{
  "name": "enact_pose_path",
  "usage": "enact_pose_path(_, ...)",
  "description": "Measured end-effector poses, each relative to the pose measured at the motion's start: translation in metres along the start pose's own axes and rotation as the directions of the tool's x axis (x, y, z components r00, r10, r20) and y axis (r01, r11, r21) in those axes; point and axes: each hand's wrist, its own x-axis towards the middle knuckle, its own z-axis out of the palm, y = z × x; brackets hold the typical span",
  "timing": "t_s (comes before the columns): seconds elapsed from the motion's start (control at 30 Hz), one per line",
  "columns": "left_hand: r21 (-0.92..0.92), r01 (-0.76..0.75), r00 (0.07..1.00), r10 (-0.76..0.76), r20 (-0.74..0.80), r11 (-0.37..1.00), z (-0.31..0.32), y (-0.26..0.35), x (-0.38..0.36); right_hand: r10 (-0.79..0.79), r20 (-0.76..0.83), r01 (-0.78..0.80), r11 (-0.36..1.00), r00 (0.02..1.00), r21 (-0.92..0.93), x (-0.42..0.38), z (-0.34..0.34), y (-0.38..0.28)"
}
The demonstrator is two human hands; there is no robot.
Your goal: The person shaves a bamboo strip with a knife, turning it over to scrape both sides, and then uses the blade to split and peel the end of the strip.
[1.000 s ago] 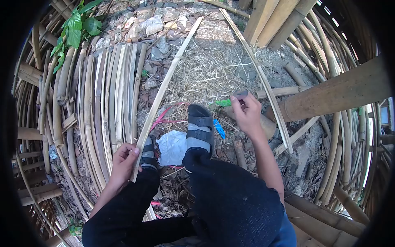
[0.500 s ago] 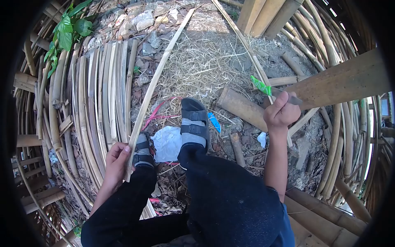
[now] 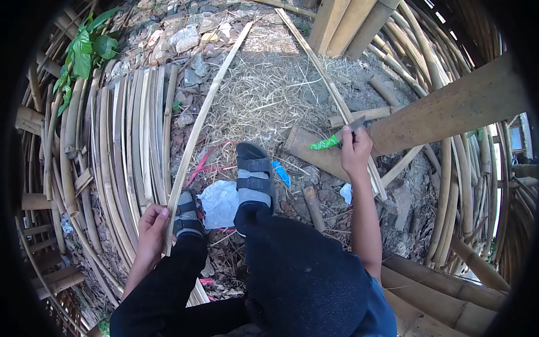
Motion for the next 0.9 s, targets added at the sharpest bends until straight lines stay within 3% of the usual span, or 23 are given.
enact_pose_path(0.03, -0.009, -0.004, 1.0, 0.004, 0.006, 1.0, 0.0, -0.001, 0.0, -0.108, 0.017, 0.108, 0.992, 0.994, -0.062, 0.002, -0.003, -0.009)
enact_pose_path(0.07, -0.016, -0.006, 1.0, 0.006, 0.012, 1.0, 0.0, -0.002, 0.0, -0.106, 0.019, 0.107, 0.992, 0.994, -0.059, 0.006, -0.007, -0.016)
enact_pose_path(0.17, 0.011, -0.021, 1.0, 0.021, 0.016, 1.0, 0.001, 0.001, -0.001, -0.406, 0.008, 0.394, 0.881, 0.914, -0.263, 0.017, -0.023, -0.047)
enact_pose_path(0.23, 0.02, -0.009, 1.0, 0.009, 0.0, 1.0, 0.0, 0.0, -0.001, -0.546, -0.174, 0.456, 0.805, 0.819, -0.38, 0.022, -0.037, -0.078)
enact_pose_path(0.33, 0.014, -0.009, 1.0, 0.009, -0.011, 1.0, 0.002, 0.0, -0.002, -0.562, -0.286, 0.446, 0.81, 0.776, -0.38, 0.002, -0.031, -0.077)
enact_pose_path(0.37, 0.017, -0.004, 1.0, 0.004, -0.012, 1.0, 0.003, -0.001, -0.002, -0.487, -0.061, 0.422, 0.806, 0.871, -0.414, -0.01, -0.005, -0.039)
enact_pose_path(0.4, 0.022, -0.007, 1.0, 0.007, -0.009, 1.0, 0.002, 0.001, -0.001, -0.308, 0.169, 0.351, 0.793, 0.936, -0.498, -0.027, 0.015, -0.007)
enact_pose_path(0.47, 0.006, -0.045, 0.999, 0.045, -0.012, 0.999, 0.001, 0.006, 0.007, -0.409, 0.065, 0.39, 0.792, 0.91, -0.47, -0.01, 0.024, 0.003)
enact_pose_path(0.5, 0.001, -0.013, 1.0, 0.013, -0.014, 1.0, 0.001, 0.001, -0.002, -0.332, -0.005, 0.309, 0.884, 0.943, -0.35, -0.007, 0.017, -0.017)
enact_pose_path(0.57, 0.043, 0.016, 1.0, -0.015, -0.019, 0.999, 0.001, 0.003, -0.002, -0.035, -0.112, 0.025, 0.995, 0.993, -0.094, -0.017, 0.002, -0.015)
enact_pose_path(0.6, 0.028, -0.004, 1.0, 0.005, -0.019, 1.0, 0.001, 0.001, -0.001, -0.05, -0.127, 0.038, 0.995, 0.991, -0.096, -0.008, 0.001, -0.018)
enact_pose_path(0.67, 0.029, -0.018, 1.0, 0.019, -0.012, 0.999, 0.002, 0.003, 0.001, 0.334, -0.017, -0.316, 0.908, 0.943, 0.276, -0.005, 0.0, -0.024)
enact_pose_path(0.73, 0.031, -0.014, 1.0, 0.014, -0.015, 0.999, 0.001, 0.001, -0.002, 0.295, -0.003, -0.284, 0.923, 0.955, 0.259, -0.001, -0.005, -0.021)
enact_pose_path(0.77, 0.026, -0.017, 1.0, 0.017, -0.013, 1.0, 0.001, -0.001, -0.002, 0.059, -0.032, -0.058, 0.998, 0.998, 0.028, 0.003, -0.01, -0.021)
enact_pose_path(0.8, 0.023, -0.021, 1.0, 0.021, -0.011, 1.0, -0.001, -0.001, -0.001, -0.181, -0.007, 0.175, 0.963, 0.984, -0.204, 0.009, -0.014, -0.029)
enact_pose_path(0.9, 0.029, -0.016, 1.0, 0.016, -0.024, 0.999, -0.001, -0.001, -0.002, -0.468, -0.107, 0.421, 0.858, 0.877, -0.295, 0.021, -0.032, -0.082)
